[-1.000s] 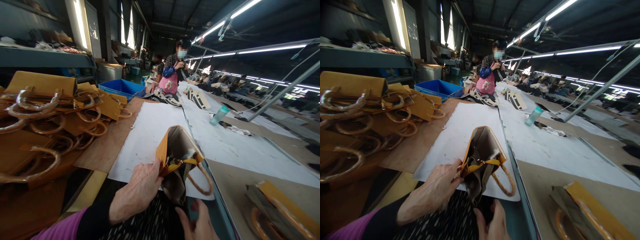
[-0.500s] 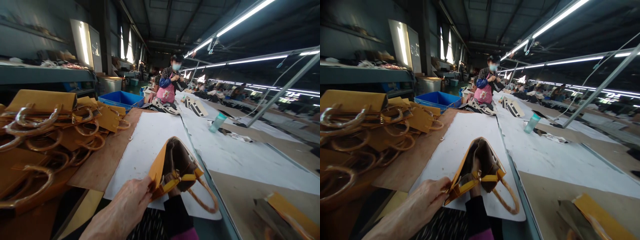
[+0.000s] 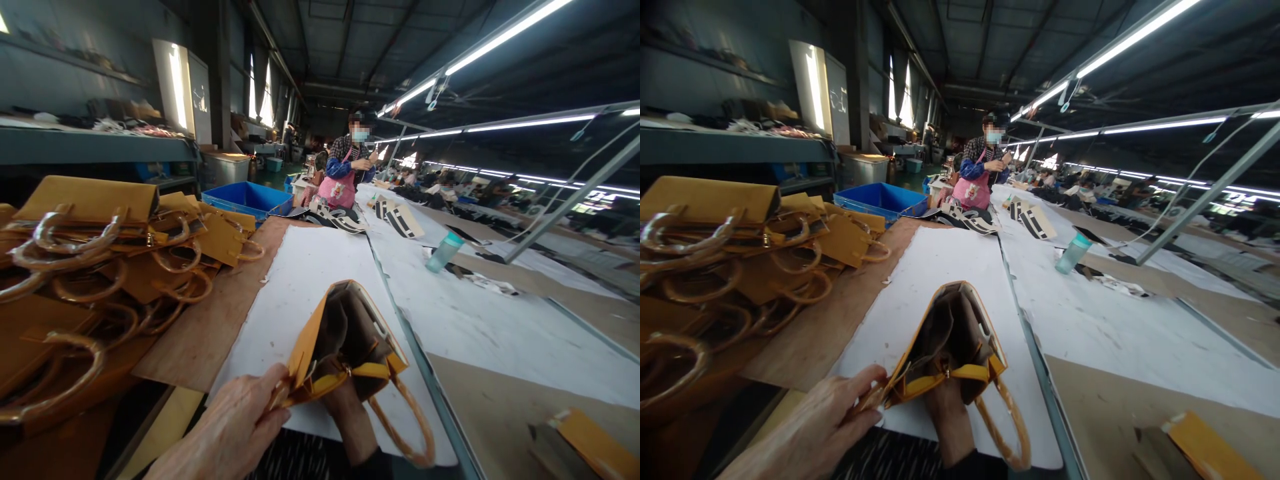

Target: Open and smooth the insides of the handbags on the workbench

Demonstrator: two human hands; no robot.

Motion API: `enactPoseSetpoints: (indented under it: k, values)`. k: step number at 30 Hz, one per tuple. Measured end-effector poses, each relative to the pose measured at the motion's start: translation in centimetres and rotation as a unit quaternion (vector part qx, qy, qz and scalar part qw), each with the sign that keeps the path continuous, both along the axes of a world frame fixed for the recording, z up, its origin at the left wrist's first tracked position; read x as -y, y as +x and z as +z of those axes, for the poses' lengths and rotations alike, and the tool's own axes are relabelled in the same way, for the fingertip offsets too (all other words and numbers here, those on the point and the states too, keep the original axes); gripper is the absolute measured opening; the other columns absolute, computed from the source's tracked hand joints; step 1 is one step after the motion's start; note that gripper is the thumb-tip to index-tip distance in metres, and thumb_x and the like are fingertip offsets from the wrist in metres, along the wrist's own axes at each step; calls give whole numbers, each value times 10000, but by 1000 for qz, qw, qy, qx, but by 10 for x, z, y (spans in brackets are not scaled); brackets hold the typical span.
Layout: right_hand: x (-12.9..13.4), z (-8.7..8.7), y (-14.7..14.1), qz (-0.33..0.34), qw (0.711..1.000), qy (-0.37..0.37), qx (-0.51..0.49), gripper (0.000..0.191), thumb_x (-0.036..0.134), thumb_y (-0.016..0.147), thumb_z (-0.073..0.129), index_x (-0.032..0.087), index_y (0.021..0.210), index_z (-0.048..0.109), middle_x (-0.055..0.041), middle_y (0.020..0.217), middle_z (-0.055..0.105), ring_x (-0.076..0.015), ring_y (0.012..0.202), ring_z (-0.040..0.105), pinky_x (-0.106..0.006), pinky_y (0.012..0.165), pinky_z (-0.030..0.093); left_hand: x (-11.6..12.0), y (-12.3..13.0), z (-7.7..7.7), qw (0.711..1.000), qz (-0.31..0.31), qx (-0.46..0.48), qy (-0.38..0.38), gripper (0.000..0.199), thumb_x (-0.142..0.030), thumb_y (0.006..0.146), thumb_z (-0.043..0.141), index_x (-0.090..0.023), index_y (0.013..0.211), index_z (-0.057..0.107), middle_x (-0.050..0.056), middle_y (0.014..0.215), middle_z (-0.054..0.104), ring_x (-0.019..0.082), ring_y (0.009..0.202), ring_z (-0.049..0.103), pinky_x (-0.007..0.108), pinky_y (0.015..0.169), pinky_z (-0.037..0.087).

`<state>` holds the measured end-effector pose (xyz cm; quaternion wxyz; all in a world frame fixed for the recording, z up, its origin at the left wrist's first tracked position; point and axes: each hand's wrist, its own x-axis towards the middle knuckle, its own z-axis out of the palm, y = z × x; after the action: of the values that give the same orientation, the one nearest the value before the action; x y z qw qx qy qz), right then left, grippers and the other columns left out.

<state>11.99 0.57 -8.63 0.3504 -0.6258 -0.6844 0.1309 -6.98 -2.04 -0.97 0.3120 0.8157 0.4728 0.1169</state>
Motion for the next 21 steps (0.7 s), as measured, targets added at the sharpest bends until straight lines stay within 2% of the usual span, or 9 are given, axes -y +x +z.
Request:
enactPoseSetpoints:
  k: [3, 5, 7, 10, 12, 14, 15, 18, 21]
  values:
    - [38, -12, 7, -1, 999, -42, 8, 278, 238, 812, 419, 212, 935, 667, -88, 951, 682, -237, 916, 620, -310, 758, 501, -1, -7, -2, 998, 22, 22, 54, 337, -208, 779, 484, -255, 1111, 452, -19, 820, 640, 140, 684, 588, 212, 606, 387]
    - [71, -10, 15, -34, 997, -69, 28, 273, 287, 829, 408, 223, 855, 672, -68, 791, 698, -225, 749, 650, -285, 635, 509, -1, -10, 7, 993, 36, 52, 102, 348, -212, 786, 499, -242, 1129, 455, 1, 878, 631, 132, 677, 579, 217, 617, 417]
    - [101, 4, 26, -115, 991, -53, 39, 312, 375, 852, 386, 234, 806, 660, -51, 675, 680, -204, 595, 632, -278, 550, 488, -2, -6, 25, 978, 19, 104, 177, 273, -214, 809, 493, -219, 1082, 495, 27, 933, 616, 140, 749, 577, 233, 684, 445]
    - [122, 41, 41, -236, 970, 52, 32, 316, 462, 831, 429, 235, 923, 629, -70, 895, 676, -213, 745, 638, -293, 668, 488, -15, 17, 58, 937, -108, 168, 285, 169, -169, 853, 432, -196, 954, 565, 40, 950, 611, 151, 890, 549, 258, 813, 436]
    - [115, 67, 48, -264, 961, 82, 29, 400, 503, 805, 454, 217, 1059, 572, -91, 1074, 616, -250, 949, 585, -345, 816, 453, -34, 46, 76, 898, -231, 178, 328, 194, -123, 851, 408, -180, 904, 586, 41, 948, 617, 149, 938, 534, 267, 881, 411]
    - [97, 85, 53, -270, 961, 60, 7, 538, 531, 782, 465, 188, 1196, 470, -114, 1199, 537, -274, 1078, 508, -393, 900, 404, -60, 79, 83, 868, -317, 156, 349, 205, -91, 810, 438, -167, 926, 590, 48, 940, 623, 160, 954, 531, 287, 922, 391]
    - [86, 92, 54, -260, 965, 35, -15, 574, 532, 775, 469, 181, 1226, 434, -120, 1231, 511, -274, 1099, 492, -397, 903, 400, -73, 95, 83, 864, -348, 123, 342, 223, -76, 782, 458, -165, 937, 591, 53, 935, 625, 164, 939, 537, 284, 903, 404]
    - [60, 100, 58, -202, 975, -54, -73, 522, 459, 754, 510, 201, 1201, 432, -89, 1168, 554, -249, 1021, 536, -373, 851, 420, -107, 125, 74, 862, -392, 57, 317, 276, -44, 728, 476, -178, 940, 592, 39, 955, 622, 163, 917, 546, 264, 853, 428]
    - [49, 100, 64, -142, 981, -101, -91, 389, 335, 720, 540, 215, 1088, 499, -31, 957, 630, -220, 878, 577, -347, 799, 420, -119, 130, 61, 856, -398, 50, 328, 243, -60, 726, 492, -176, 913, 594, 38, 1001, 586, 162, 927, 540, 257, 861, 418]
